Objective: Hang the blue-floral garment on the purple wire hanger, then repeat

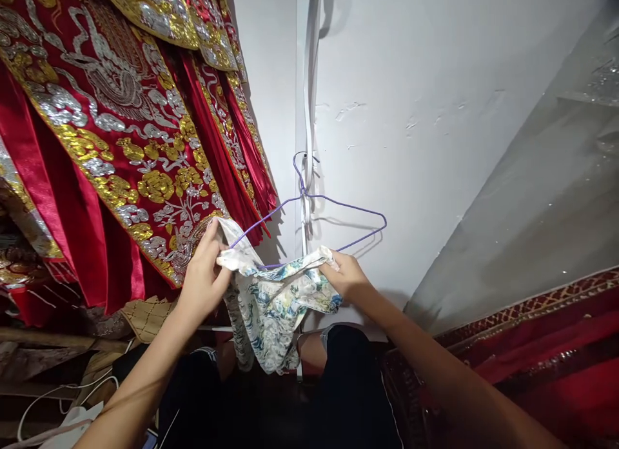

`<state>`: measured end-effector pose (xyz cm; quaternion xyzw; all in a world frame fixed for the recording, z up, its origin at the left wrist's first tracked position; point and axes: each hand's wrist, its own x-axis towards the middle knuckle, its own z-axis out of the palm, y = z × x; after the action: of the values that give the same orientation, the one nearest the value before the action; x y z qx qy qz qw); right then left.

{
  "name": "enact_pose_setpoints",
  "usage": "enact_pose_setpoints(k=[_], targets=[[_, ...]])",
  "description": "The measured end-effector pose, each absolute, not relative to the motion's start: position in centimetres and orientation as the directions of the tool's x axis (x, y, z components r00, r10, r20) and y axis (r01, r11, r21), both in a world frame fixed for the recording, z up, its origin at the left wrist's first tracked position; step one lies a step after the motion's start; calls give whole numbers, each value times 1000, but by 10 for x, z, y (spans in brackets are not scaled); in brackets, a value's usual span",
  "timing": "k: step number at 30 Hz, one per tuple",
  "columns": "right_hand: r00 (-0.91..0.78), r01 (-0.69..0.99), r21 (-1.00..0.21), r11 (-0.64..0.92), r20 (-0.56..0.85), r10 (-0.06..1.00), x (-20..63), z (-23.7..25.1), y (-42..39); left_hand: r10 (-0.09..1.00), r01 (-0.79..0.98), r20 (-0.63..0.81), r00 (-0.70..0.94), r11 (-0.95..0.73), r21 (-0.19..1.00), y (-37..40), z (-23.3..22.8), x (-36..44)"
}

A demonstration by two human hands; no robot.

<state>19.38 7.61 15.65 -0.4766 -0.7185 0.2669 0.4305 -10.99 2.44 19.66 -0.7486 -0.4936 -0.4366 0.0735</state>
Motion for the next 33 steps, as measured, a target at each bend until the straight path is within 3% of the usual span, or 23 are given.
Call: enact_pose_setpoints(k=[6, 11, 13, 19, 25, 27, 29, 31, 33], targets=[[-228, 242, -892, 383, 331, 916, 161, 165, 58, 645, 800, 689, 331, -578, 157, 60, 238, -88], [-241, 251, -880, 402, 346, 907, 166, 167, 57, 839, 859, 502, 212, -405, 313, 109, 216, -90], [-240, 253, -881, 400, 343, 908, 175, 166, 59, 869, 850, 453, 200, -383, 361, 112, 203, -87], [-275, 248, -870, 425, 358, 893, 179, 167, 58, 698, 826, 694, 176, -488, 282, 101, 203, -58], [-268, 294, -846, 444, 373, 888, 172, 172, 51, 699, 785, 689, 193, -531, 319, 116, 220, -43], [-175, 319, -848, 423, 386, 906, 176, 173, 47, 693, 780, 681, 237, -554, 292, 121, 223, -46], [33, 339, -839, 426, 464, 885, 187, 176, 45, 660, 786, 696, 282, -575, 227, 123, 227, -53], [261, 355, -802, 480, 578, 773, 206, 182, 48, 624, 801, 716, 313, -578, 154, 123, 233, -61], [371, 372, -765, 525, 641, 672, 233, 191, 59, 599, 807, 728, 334, -581, 107, 121, 242, -67]])
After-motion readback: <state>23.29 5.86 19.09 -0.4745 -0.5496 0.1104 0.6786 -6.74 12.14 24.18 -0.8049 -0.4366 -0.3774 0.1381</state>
